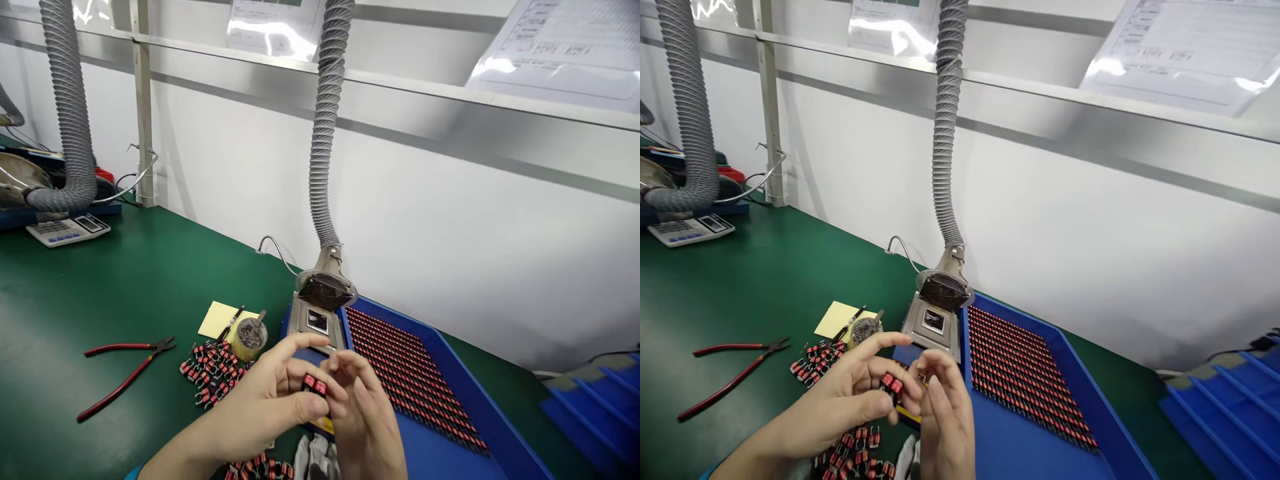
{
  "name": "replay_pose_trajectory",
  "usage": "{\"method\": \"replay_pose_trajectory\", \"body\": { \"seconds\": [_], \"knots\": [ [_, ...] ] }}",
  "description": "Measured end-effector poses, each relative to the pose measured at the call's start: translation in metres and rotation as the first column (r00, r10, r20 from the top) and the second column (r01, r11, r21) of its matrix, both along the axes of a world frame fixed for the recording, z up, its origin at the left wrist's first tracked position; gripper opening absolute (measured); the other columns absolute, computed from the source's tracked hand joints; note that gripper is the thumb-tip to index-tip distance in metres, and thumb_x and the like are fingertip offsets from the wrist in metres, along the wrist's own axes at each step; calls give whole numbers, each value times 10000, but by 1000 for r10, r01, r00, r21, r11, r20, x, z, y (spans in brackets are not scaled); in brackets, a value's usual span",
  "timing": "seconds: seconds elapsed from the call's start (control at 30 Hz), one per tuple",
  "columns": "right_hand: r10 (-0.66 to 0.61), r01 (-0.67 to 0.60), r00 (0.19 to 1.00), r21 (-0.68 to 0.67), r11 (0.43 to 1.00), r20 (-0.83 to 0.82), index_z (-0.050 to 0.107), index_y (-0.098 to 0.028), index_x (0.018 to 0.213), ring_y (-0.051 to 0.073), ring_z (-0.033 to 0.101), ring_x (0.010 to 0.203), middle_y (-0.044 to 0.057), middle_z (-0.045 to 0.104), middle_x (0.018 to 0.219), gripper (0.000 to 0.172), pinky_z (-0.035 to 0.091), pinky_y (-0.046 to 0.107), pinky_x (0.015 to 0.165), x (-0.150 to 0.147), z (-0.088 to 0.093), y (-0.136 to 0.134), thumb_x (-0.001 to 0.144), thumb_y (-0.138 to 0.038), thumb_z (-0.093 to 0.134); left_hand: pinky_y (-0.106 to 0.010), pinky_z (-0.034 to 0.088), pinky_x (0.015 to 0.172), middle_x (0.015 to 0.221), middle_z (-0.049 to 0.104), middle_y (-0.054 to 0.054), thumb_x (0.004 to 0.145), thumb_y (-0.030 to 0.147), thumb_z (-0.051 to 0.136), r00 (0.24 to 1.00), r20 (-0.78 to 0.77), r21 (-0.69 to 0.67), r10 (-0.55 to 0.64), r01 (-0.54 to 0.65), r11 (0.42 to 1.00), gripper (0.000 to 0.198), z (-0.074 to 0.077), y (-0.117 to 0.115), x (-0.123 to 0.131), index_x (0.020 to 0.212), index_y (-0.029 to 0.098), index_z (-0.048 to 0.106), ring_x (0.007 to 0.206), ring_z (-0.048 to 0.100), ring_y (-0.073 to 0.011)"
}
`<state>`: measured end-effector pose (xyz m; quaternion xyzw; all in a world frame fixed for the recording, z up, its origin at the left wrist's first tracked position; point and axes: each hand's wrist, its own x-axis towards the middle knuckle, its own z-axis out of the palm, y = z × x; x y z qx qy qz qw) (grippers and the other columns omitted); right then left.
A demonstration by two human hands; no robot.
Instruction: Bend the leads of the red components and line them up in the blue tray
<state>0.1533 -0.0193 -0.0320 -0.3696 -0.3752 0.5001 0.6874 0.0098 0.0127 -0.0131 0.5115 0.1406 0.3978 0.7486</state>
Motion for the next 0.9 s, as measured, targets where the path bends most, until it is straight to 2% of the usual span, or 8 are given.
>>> {"method": "replay_pose_trajectory", "body": {
  "seconds": [0.1, 0.2, 0.33, 0.43, 0.53, 0.6, 0.73, 0.9],
  "knots": [
    [106, -99, 988, -71, 993, 113, 767, -250, 880, 200, 614, 795, 44, 661, 839, 295, 499, 325, 782, 11, 7, -7, 716, -493, 744, -200, 475, 675, 912, 693, -44, 808, 300, 733, 979, 64, -42, -192, 195, 980, 594, -1, 2, -2, 1316, 213, 438, 766, 676, -125],
    [154, -164, 959, 23, 986, 237, 783, -254, 777, 181, 564, 668, 25, 628, 662, 249, 472, 325, 708, 12, 8, -7, 704, -491, 758, -206, 472, 681, 890, 676, -27, 843, 254, 686, 963, 60, -43, -262, 265, 963, 598, -3, 2, -1, 1357, 227, 382, 688, 651, -91],
    [139, -169, 942, 75, 983, 305, 727, -218, 628, 144, 469, 555, -3, 519, 495, 266, 388, 267, 558, 9, 7, -2, 782, -433, 712, -191, 451, 656, 850, 657, 5, 806, 138, 652, 961, -130, -73, -243, 235, 969, 656, 3, 0, -3, 1386, 237, 362, 683, 582, -75],
    [91, -101, 986, 73, 992, 137, 671, -203, 602, 102, 411, 490, -30, 466, 510, 271, 349, 236, 498, 9, 12, -1, 787, -396, 717, -177, 440, 627, 847, 658, 12, 760, 129, 666, 936, -272, -44, -222, 219, 975, 723, 9, -1, -8, 1405, 244, 359, 736, 562, -96],
    [-51, 49, 999, 93, 994, 12, 669, -213, 632, 80, 399, 464, -48, 425, 527, 234, 338, 209, 466, 14, 15, -4, 783, -382, 726, -194, 458, 655, 897, 680, -1, 782, 160, 652, 937, -311, -4, -157, 164, 986, 697, 11, -2, -13, 1407, 262, 360, 775, 582, -111],
    [-104, 91, 986, 101, 991, 131, 733, -229, 724, 102, 477, 516, -22, 496, 563, 190, 389, 225, 509, 17, 15, -6, 790, -406, 717, -224, 474, 721, 931, 681, 1, 807, 171, 636, 955, -277, 19, -106, 115, 993, 654, 10, -2, -14, 1394, 286, 371, 795, 593, -113],
    [20, -49, 904, 58, 997, 428, 785, -259, 899, 156, 557, 665, 25, 597, 696, 216, 436, 267, 623, 13, 8, -8, 793, -430, 706, -251, 466, 778, 942, 653, 13, 810, 191, 646, 968, -244, 42, -56, 68, 997, 614, 6, -2, -13, 1364, 310, 410, 835, 595, -124],
    [12, -37, 951, 75, 996, 308, 688, -197, 596, 119, 433, 571, -11, 491, 558, 286, 360, 237, 545, 0, 7, -5, 795, -401, 712, -260, 439, 822, 962, 654, 26, 781, 204, 682, 924, -382, 137, 29, 26, 990, 628, 7, -3, -12, 1346, 335, 441, 960, 595, -162]
  ]
}}
